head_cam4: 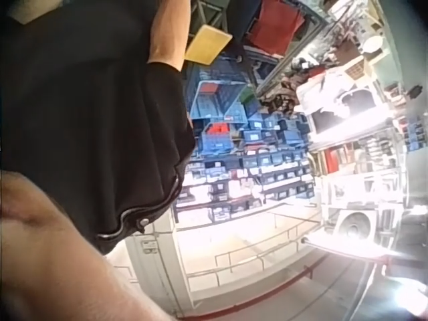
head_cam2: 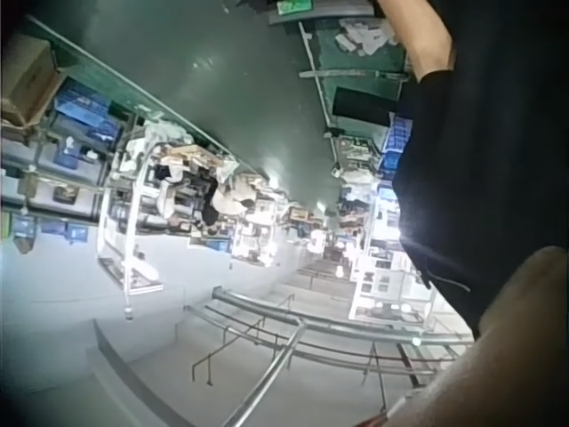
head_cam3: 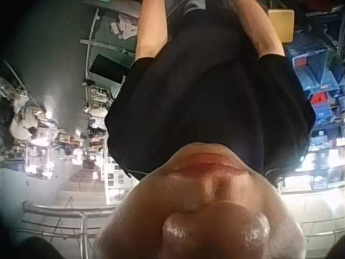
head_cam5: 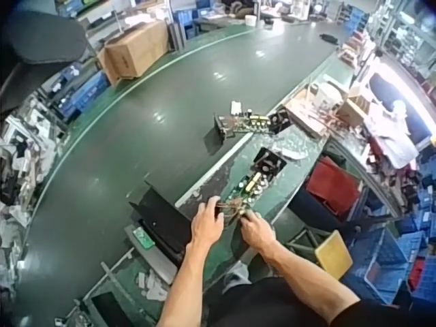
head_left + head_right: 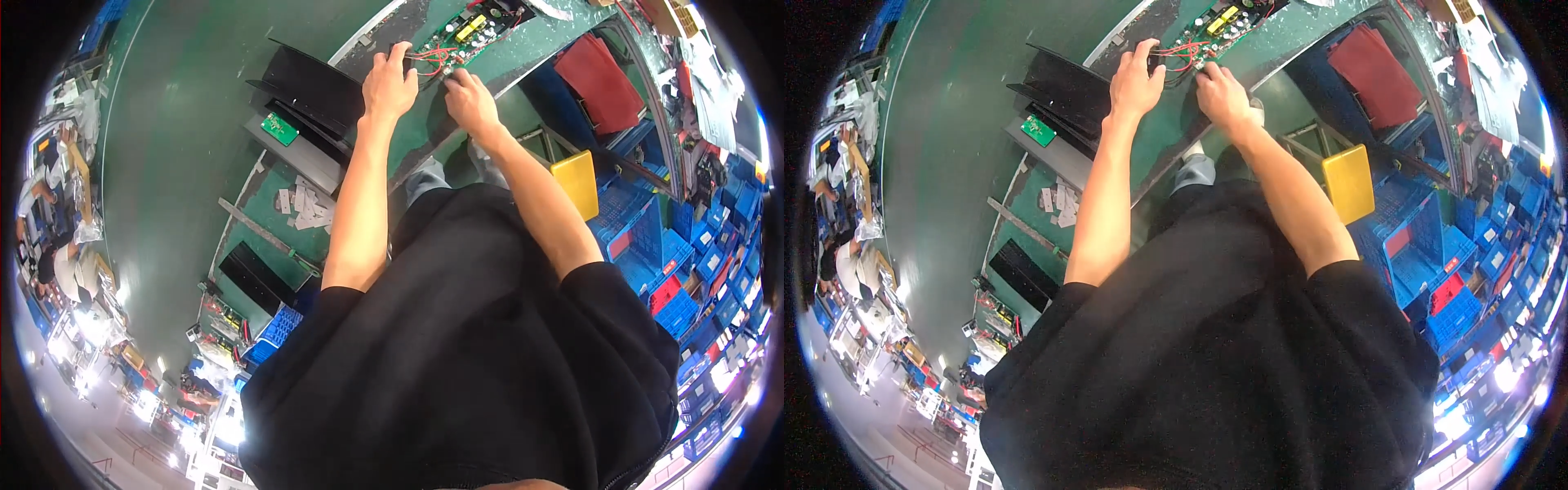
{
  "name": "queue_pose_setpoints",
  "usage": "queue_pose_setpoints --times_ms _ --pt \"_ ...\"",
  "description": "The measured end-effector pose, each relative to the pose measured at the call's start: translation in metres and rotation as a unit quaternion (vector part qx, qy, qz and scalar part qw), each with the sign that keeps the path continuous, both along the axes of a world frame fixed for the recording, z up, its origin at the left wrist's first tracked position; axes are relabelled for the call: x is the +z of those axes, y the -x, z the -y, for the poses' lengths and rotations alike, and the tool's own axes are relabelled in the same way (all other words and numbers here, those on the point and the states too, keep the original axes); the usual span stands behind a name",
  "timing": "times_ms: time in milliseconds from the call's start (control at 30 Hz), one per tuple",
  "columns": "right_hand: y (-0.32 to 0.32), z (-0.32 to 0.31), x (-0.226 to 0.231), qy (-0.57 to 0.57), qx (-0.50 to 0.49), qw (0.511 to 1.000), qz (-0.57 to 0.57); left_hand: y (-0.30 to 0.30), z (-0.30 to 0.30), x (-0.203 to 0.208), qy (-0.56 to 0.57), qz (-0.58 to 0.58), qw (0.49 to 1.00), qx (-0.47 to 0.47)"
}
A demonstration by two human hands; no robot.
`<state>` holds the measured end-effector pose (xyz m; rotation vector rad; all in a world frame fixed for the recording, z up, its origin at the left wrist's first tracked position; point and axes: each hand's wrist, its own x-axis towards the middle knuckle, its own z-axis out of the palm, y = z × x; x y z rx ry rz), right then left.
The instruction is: Assembling electronic components, connecting wires, and applying labels to circuit boards on a factory production line.
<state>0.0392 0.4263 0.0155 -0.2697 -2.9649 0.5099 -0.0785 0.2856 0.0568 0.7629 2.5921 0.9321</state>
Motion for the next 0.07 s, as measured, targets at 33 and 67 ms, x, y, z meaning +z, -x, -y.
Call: queue_pose_setpoints --times_ms 33,67 --pt "-0.0008 -0.0040 0.0025 0.001 -0.001 0.996 0.089 0.0001 0.0014 -0.0006 -0.001 0.001 1.000 0.003" --pt "0.0003 -0.0049 0.0033 -0.001 0.000 0.996 0.089 0.0003 0.0011 -0.0010 0.007 0.003 1.000 -0.001"
